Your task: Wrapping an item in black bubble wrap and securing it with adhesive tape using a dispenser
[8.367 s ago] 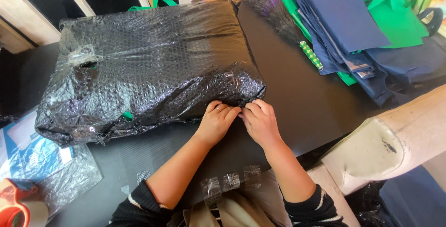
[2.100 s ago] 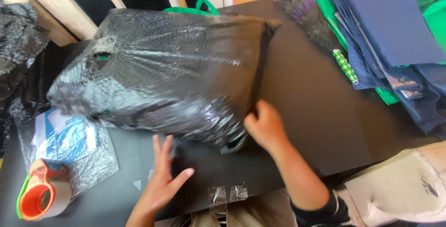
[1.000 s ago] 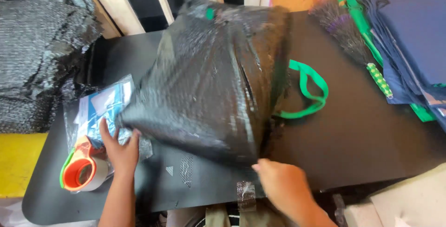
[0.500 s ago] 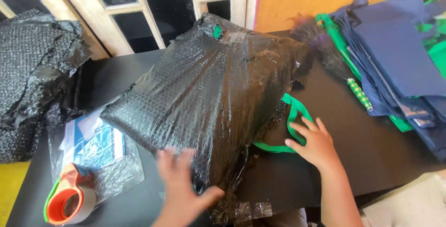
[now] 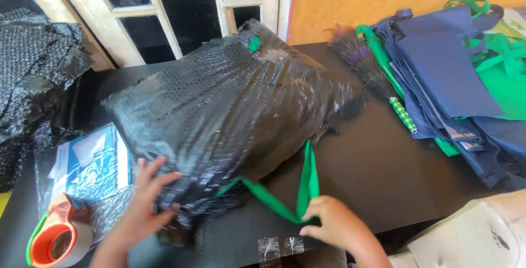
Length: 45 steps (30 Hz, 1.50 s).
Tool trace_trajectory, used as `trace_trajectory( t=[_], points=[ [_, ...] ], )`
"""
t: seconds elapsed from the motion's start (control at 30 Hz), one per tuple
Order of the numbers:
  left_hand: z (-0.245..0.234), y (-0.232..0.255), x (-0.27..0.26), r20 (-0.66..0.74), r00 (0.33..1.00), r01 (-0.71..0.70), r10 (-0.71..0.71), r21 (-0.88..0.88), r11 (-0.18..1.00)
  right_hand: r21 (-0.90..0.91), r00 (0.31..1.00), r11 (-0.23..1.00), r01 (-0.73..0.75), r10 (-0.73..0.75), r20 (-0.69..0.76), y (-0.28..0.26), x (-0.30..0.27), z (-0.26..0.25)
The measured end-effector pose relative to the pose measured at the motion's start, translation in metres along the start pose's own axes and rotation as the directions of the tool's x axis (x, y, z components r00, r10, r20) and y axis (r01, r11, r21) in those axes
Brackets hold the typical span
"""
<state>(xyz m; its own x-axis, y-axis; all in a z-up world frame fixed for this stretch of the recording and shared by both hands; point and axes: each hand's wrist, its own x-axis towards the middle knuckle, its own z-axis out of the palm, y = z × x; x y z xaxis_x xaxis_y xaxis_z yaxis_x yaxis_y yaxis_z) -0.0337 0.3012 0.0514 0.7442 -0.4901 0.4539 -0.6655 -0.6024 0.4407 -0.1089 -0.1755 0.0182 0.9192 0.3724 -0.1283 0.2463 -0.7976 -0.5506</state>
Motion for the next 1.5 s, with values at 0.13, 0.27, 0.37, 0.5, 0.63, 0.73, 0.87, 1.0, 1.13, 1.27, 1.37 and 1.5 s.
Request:
trace_trajectory(
  t=[0.13,0.27,0.37,0.5,0.63,0.73,0.87,1.0,1.13,1.27,1.37,1.5],
  points=[
    [-0.029,-0.041,-0.013,-0.105,0.958,0.286,-0.266,0.356,0.89,0.31,0.965,0.93,0.2,-0.241,0.103,-0.066,-0.018,-0.018],
    [-0.021,-0.049,-0.013,-0.48,0.873,0.42,-0.09,0.644,0.64,0.282,0.966,0.924,0.258,-0.253,-0.053,-0.074,-0.01,-0.019],
    [-0.007,-0.009,0.016,-0.452,0.889,0.244,0.066,0.593,0.767,0.196,0.977,0.963,0.182,-0.155,-0.144,-0.077,0.0,-0.021],
    [0.025,0.041,0.055,-0.202,0.924,-0.196,0.324,0.477,0.857,0.097,0.976,0.973,0.211,-0.204,-0.081,-0.085,0.019,-0.015],
    [0.077,0.026,0.069,0.023,0.961,-0.214,0.275,0.692,0.689,0.032,0.953,0.953,0.301,-0.301,0.024,-0.091,0.051,0.003],
    [0.082,0.024,0.081,-0.055,0.914,-0.236,0.401,0.732,0.639,-0.146,0.924,0.913,0.382,-0.379,0.049,-0.09,0.072,0.021],
    [0.059,0.022,0.091,-0.002,0.957,-0.252,0.29,0.488,0.836,-0.281,0.899,0.854,0.439,-0.413,0.148,-0.09,0.096,0.03],
    [0.009,0.037,0.099,-0.062,0.987,0.158,-0.15,0.143,0.977,-0.232,0.851,0.819,0.525,-0.497,0.172,-0.08,0.121,0.037],
    [-0.015,0.032,0.112,-0.235,0.953,0.21,-0.191,0.056,0.976,0.13,0.821,0.815,0.565,-0.571,0.018,-0.122,0.135,-0.042],
    [-0.027,0.041,0.129,-0.327,0.94,0.158,-0.097,0.164,0.974,0.144,0.866,0.934,0.327,-0.235,-0.442,-0.078,0.205,-0.059],
    [-0.029,0.048,0.136,-0.375,0.926,0.127,-0.035,0.224,0.966,-0.047,0.751,0.992,0.12,-0.121,-0.649,-0.067,0.23,-0.059],
    [-0.022,0.053,0.128,-0.392,0.92,0.101,-0.004,0.228,0.968,-0.208,0.655,0.974,0.086,-0.212,-0.725,-0.081,0.231,-0.048]
  ],
)
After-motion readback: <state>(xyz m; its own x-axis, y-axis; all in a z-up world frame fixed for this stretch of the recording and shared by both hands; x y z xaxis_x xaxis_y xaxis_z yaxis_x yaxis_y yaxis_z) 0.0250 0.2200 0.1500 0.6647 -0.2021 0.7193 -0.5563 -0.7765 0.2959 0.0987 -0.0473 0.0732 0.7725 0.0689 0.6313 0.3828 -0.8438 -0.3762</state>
